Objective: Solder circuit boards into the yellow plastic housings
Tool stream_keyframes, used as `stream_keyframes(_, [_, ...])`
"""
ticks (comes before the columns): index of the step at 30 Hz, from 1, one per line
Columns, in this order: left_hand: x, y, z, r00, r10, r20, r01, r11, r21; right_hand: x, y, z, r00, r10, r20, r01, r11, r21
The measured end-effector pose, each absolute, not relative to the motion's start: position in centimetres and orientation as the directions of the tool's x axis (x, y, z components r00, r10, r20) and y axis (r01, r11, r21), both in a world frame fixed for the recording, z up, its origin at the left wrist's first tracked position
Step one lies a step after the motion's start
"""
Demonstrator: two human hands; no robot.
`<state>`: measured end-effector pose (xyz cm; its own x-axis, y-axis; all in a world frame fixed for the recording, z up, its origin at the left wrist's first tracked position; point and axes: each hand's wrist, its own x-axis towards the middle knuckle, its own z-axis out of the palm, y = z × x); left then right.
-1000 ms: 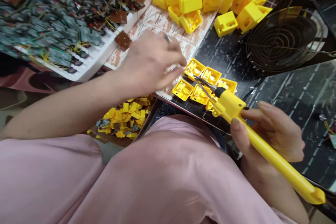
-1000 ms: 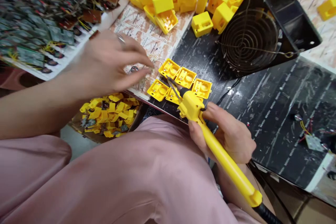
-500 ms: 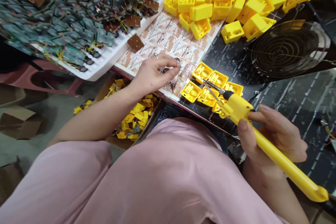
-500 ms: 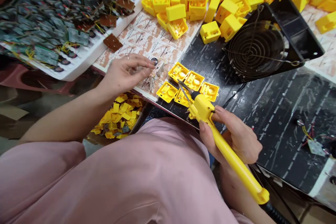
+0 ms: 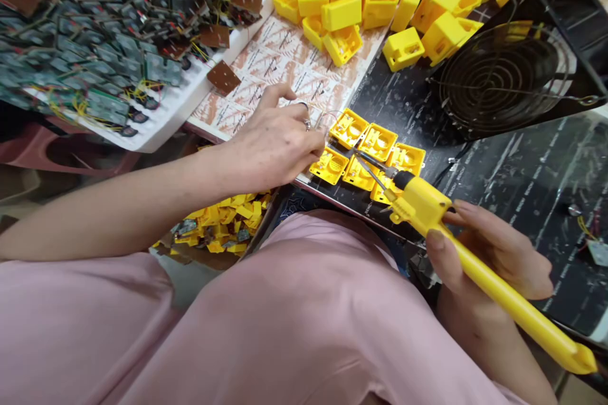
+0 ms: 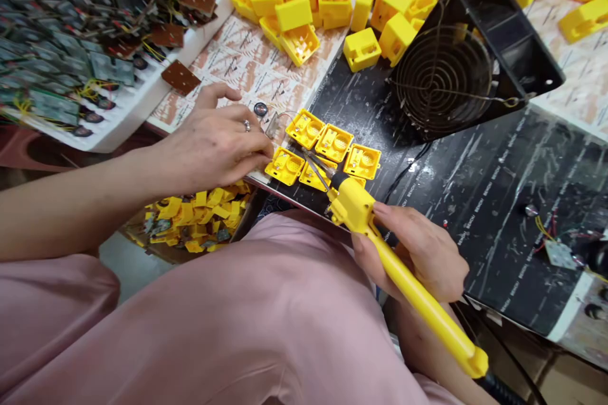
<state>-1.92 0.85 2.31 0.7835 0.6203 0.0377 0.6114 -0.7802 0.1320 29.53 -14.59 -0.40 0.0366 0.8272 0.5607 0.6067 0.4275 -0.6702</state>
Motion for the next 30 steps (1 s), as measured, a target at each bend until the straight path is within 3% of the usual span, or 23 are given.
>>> stream_keyframes(8, [-1.6, 0.0, 1.7, 0.801, 0.598, -0.017, 0.599, -0.801, 0.003, 28.3, -12.9, 1.2, -0.253, 0.775, 0.578, 0.452, 0.624, -0.638])
stream_keyframes(13, [-1.5, 0.2, 1.7, 0.768, 0.638, -0.057, 0.64, -0.762, 0.101, 27.3, -12.2, 1.6, -0.308, 0.759, 0.574, 0.467, 0.646, -0.604])
stream_keyframes(20, [-2.2, 0.6, 1.2, 0.722, 0.692, 0.006, 0.638, -0.669, 0.38, 27.2, -12.1, 1.8, -0.365, 0.753, 0.548, 0.502, 0.655, -0.565])
stream_keyframes(30, [-1.4, 0.5, 1.2, 0.745, 0.667, -0.007, 0.629, -0.699, 0.341, 26.9, -12.1, 2.5, -0.405, 0.712, 0.574, 0.492, 0.699, -0.519])
